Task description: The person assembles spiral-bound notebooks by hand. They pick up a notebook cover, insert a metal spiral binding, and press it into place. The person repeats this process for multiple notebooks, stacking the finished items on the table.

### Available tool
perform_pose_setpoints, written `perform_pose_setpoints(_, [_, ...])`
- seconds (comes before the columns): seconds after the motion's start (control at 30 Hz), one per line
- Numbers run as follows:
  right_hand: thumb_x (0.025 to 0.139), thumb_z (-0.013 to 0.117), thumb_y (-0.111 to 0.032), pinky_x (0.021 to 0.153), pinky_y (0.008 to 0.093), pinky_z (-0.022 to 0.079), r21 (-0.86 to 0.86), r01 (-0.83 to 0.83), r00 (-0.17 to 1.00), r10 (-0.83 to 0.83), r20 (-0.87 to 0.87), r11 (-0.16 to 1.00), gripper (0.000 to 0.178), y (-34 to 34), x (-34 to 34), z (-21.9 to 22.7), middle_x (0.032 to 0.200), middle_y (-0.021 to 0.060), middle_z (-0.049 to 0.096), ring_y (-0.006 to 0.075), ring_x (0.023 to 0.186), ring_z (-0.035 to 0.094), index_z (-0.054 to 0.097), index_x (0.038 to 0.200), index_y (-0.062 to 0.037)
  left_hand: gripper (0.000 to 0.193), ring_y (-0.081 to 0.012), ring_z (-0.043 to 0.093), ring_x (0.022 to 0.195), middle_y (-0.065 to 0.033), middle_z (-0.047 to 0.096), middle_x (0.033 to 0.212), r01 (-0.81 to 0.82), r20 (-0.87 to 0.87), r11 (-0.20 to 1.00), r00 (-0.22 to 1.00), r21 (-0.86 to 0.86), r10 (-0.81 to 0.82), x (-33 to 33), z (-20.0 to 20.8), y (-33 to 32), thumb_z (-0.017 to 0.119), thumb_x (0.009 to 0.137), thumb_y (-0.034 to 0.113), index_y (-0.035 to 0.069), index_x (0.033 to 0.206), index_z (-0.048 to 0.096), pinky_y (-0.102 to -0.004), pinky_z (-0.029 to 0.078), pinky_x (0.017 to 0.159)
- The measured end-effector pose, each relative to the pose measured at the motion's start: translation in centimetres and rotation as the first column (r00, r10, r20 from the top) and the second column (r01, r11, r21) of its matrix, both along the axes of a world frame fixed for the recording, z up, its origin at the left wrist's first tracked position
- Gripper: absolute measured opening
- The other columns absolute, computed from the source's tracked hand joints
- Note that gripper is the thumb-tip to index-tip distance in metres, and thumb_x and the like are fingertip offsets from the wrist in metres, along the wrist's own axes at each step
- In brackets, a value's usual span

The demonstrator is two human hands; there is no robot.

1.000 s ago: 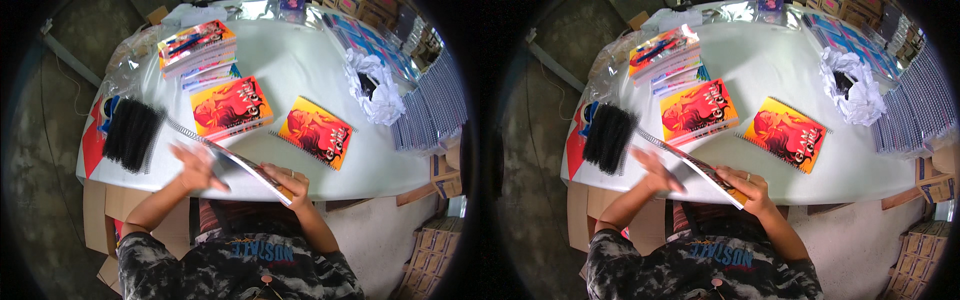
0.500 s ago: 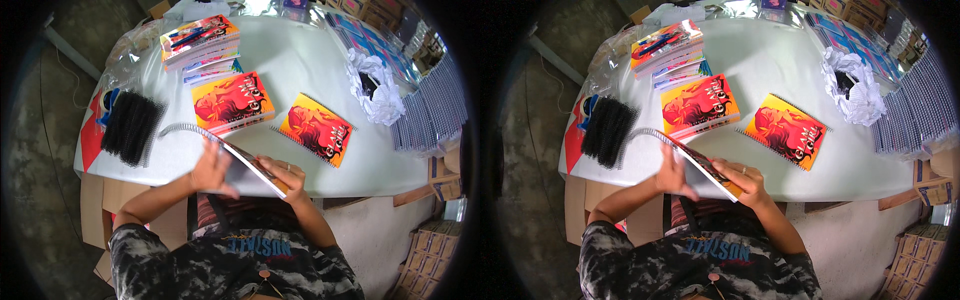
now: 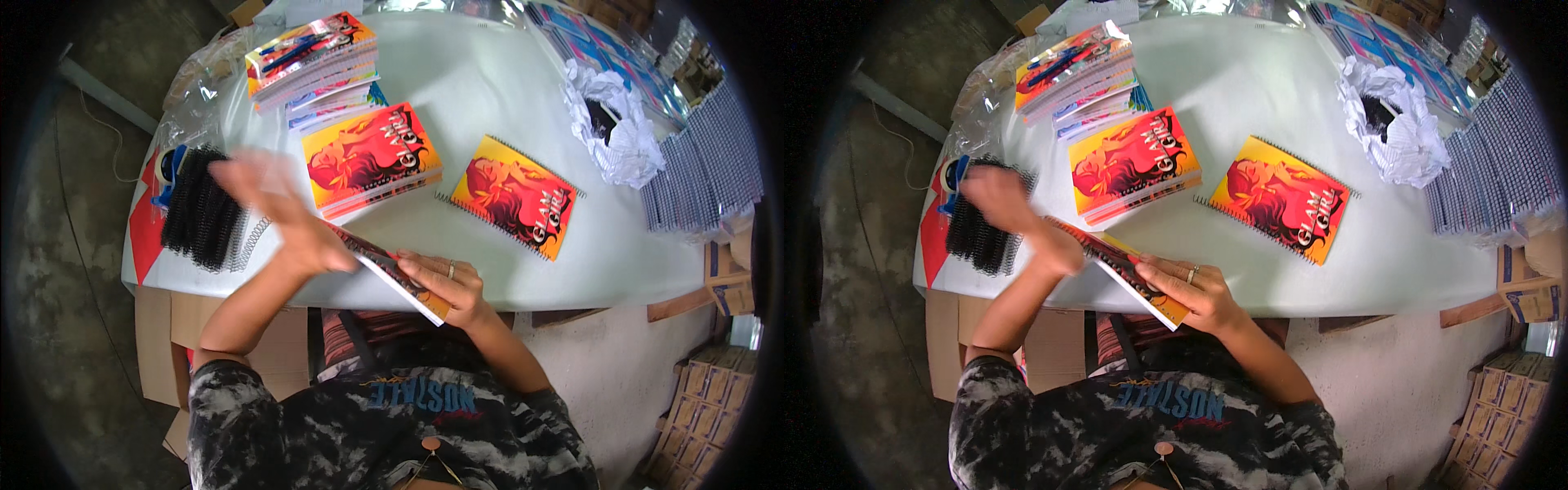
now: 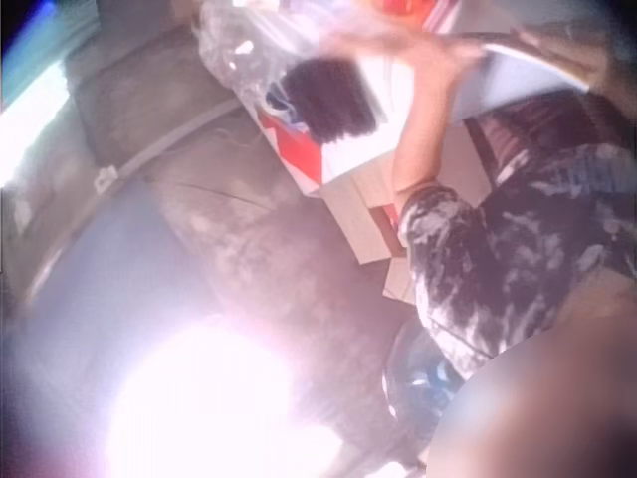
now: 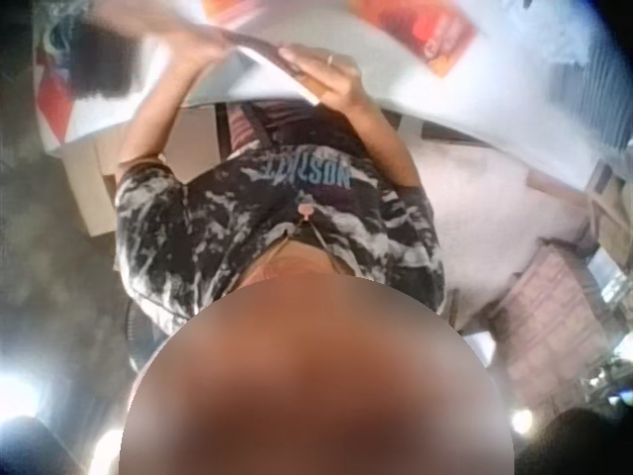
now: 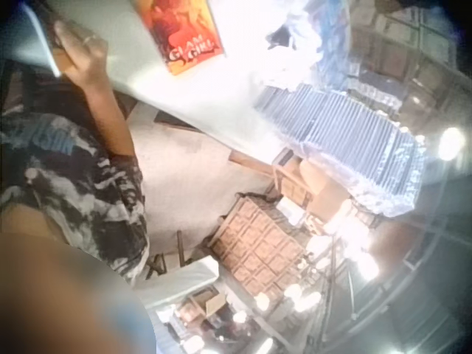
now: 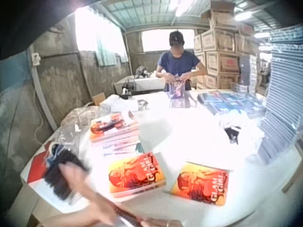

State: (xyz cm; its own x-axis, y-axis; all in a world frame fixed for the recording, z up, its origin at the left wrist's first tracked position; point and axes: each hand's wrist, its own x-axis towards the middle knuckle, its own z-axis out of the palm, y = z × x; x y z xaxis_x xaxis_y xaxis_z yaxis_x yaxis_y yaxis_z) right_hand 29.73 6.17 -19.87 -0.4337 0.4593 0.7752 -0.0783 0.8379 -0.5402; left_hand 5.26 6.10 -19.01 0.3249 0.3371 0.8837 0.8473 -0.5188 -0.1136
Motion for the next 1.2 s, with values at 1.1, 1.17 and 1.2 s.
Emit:
perform_pose_setpoints(1.1, [0.072, 0.065, 0.001, 0.076, 0.0336, 0.053, -0.093, 0.116, 0.992, -0.119, -0.03, 0.989, 0.039, 0.4, -0.1, -1.0, 0.105, 0.0134, 0.065, 0.0273, 0.091, 0.065, 0.061, 0.111, -0.0002, 0.097, -0.0461, 0.021, 0.129, -0.0274, 0.027, 0.138, 0.277, -0.232, 0.961, 0.934, 0.001, -0.27, 6.2, -0.7, -2.3, 0.041, 0.076, 0.075, 0.003, 0.139, 0.027, -0.063, 0.014, 0.102])
perform_pose_setpoints(1.17, [0.07, 0.067, -0.001, 0.075, 0.0346, 0.053, -0.039, 0.026, 0.998, -0.029, -0.063, 0.999, 0.043, 1.2, -0.6, -0.8, 0.105, 0.0125, 0.065, 0.0278, 0.092, 0.065, 0.06, 0.112, -0.0013, 0.098, -0.0419, 0.021, 0.132, -0.0294, 0.028, 0.137, 0.033, -0.277, 0.997, 0.961, 0.066, -0.014, 5.1, 0.5, -0.4, 0.036, 0.073, 0.08, 0.008, 0.14, 0.028, -0.0577, 0.013, 0.105])
perform_pose_setpoints(1.2, [0.07, 0.068, -0.001, 0.075, 0.0347, 0.053, -0.081, 0.062, 0.996, -0.066, -0.057, 0.995, 0.043, 0.6, -0.6, -1.1, 0.105, 0.0126, 0.065, 0.0279, 0.091, 0.065, 0.06, 0.112, -0.0013, 0.098, -0.0441, 0.02, 0.131, -0.0276, 0.028, 0.138, 0.044, -0.144, 0.997, 0.988, -0.068, -0.054, 6.0, 0.5, -1.0, 0.04, 0.074, 0.077, 0.002, 0.137, 0.03, -0.0573, 0.013, 0.106])
